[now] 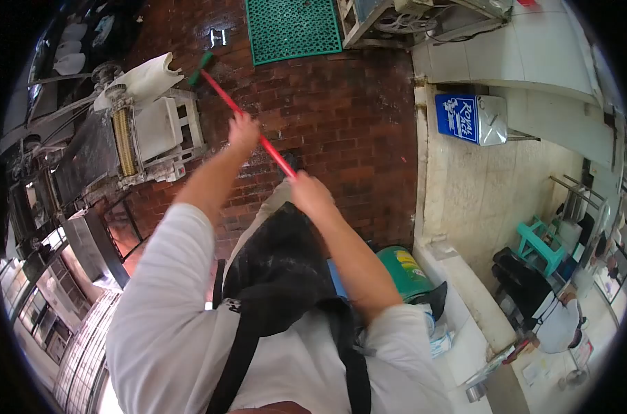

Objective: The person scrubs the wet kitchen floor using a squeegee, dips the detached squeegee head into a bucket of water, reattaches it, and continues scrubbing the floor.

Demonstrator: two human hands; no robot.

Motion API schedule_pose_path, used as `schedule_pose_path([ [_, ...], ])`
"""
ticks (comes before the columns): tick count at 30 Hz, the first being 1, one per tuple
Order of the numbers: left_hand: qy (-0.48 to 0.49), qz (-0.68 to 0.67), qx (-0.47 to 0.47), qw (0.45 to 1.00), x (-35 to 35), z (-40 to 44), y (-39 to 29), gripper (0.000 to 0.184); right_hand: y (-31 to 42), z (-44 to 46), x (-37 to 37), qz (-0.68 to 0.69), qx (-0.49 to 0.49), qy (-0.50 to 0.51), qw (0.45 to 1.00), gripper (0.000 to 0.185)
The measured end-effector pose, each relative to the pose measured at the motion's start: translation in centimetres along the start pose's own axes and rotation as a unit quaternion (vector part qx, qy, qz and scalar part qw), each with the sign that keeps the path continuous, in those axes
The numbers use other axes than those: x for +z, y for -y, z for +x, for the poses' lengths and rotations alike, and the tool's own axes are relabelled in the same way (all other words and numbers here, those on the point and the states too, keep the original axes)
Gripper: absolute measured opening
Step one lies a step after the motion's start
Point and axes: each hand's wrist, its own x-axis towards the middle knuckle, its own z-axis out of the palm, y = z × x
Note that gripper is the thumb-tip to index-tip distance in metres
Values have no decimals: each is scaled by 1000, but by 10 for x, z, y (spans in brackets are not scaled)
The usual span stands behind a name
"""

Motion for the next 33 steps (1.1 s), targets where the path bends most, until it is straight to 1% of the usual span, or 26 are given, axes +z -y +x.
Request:
schedule_pose_path([
  [1,20,-13,33,999,-21,14,29,29,20,14,-6,2,18,-23,1000,34],
  [3,61,-18,134,989,-48,32,26,23,24,-10,-57,-11,30,-17,999,34],
  [4,98,-11,214,972,-64,35,-2,20,16,-40,-90,-11,58,11,998,36],
  [5,88,-118,251,957,-62,31,-41,20,-14,-67,-109,-9,61,14,998,35],
  [6,103,-181,289,935,-94,16,-79,18,-45,-99,-126,-45,53,6,998,35],
  [7,99,-231,277,927,-131,-2,-117,18,-64,-134,-150,-35,136,25,990,34],
  [8,96,-299,303,900,-161,-17,-150,19,-90,-173,-170,-26,113,6,993,35],
  [9,65,-342,329,878,-172,-31,-184,18,-109,-204,-189,-43,154,40,986,35],
  [11,-7,-455,302,837,-166,-59,-247,16,-92,-218,-221,-29,270,88,958,36],
  [12,13,-416,296,860,-166,-58,-247,16,-89,-225,-227,-20,327,115,938,36],
  [14,48,-332,282,899,-167,-37,-232,16,-128,-200,-202,-53,199,74,976,39],
  [15,84,-227,275,931,-160,-19,-212,17,-116,-171,-196,-48,161,70,983,40],
  [16,36,-243,254,935,-111,-1,-193,14,-97,-136,-184,-2,173,74,982,41],
  [17,70,-204,244,945,-113,12,-149,17,-99,-98,-154,-32,102,63,992,40],
  [19,162,-112,86,977,-34,51,-91,22,-53,-36,-120,30,40,15,999,39],
  [20,126,-87,100,983,-37,52,-53,24,-56,3,-80,-38,13,18,999,37],
  [21,41,-27,19,999,-38,52,-40,25,-17,0,-112,-19,1,57,998,35],
  [22,44,-37,44,997,-51,65,-48,24,-19,10,-117,-26,17,48,998,32],
  [24,62,-62,116,989,-88,82,-72,23,-61,-23,-165,-41,18,15,999,27],
  [26,160,-107,218,957,-159,96,-170,18,-124,-74,-240,-82,54,-29,995,23],
  [27,76,-261,254,928,-154,95,-223,16,-164,-104,-274,-62,77,-1,995,24],
  [28,89,-317,254,909,-209,87,-275,18,-187,-149,-317,-118,95,-15,988,28],
  [29,108,-342,293,886,-252,86,-324,21,-212,-192,-353,-152,140,-33,978,29],
  [30,56,-422,303,852,-282,77,-374,18,-197,-229,-401,-197,227,-28,953,29],
  [31,137,-392,323,850,-334,75,-412,11,-197,-267,-429,-273,230,-67,932,28],
  [33,64,-519,357,774,-359,70,-502,7,-179,-305,-476,-317,291,-67,900,26],
])
